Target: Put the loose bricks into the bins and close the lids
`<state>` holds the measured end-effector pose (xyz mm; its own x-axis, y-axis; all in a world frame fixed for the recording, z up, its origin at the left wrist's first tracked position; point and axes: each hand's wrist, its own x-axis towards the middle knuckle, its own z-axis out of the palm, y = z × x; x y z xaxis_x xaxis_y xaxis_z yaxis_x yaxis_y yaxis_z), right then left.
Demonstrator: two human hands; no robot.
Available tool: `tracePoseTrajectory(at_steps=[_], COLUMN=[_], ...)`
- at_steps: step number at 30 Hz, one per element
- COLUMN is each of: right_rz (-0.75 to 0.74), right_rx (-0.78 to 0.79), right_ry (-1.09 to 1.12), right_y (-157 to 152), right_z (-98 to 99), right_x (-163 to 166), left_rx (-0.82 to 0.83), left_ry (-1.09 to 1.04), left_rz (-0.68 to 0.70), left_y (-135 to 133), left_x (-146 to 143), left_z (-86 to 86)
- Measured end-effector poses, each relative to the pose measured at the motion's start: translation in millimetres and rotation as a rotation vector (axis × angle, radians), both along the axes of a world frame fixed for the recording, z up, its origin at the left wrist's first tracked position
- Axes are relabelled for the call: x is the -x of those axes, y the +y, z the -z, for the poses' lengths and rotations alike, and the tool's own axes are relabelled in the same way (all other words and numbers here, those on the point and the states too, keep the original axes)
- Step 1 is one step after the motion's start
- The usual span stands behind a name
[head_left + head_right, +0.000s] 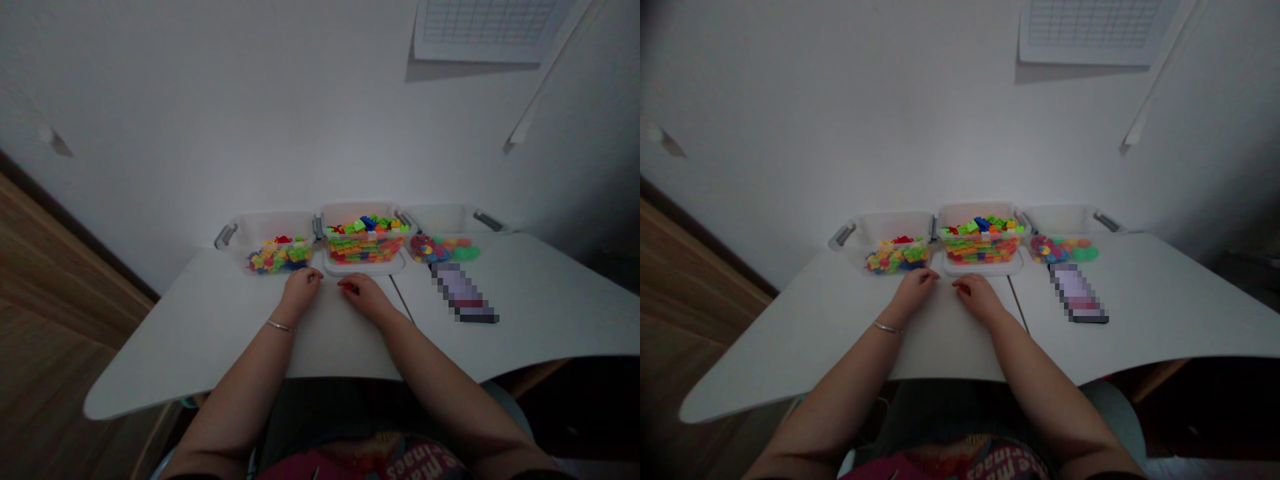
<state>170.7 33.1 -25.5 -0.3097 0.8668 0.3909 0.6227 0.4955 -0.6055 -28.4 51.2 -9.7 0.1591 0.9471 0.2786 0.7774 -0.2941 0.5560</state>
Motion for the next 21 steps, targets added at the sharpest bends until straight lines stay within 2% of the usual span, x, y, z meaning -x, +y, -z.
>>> tracePoseTrajectory(at_steps=[2, 5, 9, 14, 21], right_rz=[0.070, 0.203, 0.406, 0.540, 0.476], right_rx=[-0.078, -0.293, -0.479, -0.566, -0.550], right_ry=[0.132, 0.332, 0.460, 0.357, 0.077], right_y=[0, 1, 14, 37, 44], right_z=[-9.6, -28.6, -52.8, -71.3, -70.2], right_x=[-3, -12, -32, -51, -46], left_rx=[0.012, 0.031, 0.017, 0.030, 0.072], left_ry=[-0.005, -0.012, -0.023, -0.054, -0.119], left_rz=[0.002, 0.008, 0.007, 0.005, -0.045], left_y=[0, -2, -3, -2, 0], left_x=[0, 2, 6, 10, 8], left_z=[-0.1, -1.0, -0.1, 4.0, 7.1])
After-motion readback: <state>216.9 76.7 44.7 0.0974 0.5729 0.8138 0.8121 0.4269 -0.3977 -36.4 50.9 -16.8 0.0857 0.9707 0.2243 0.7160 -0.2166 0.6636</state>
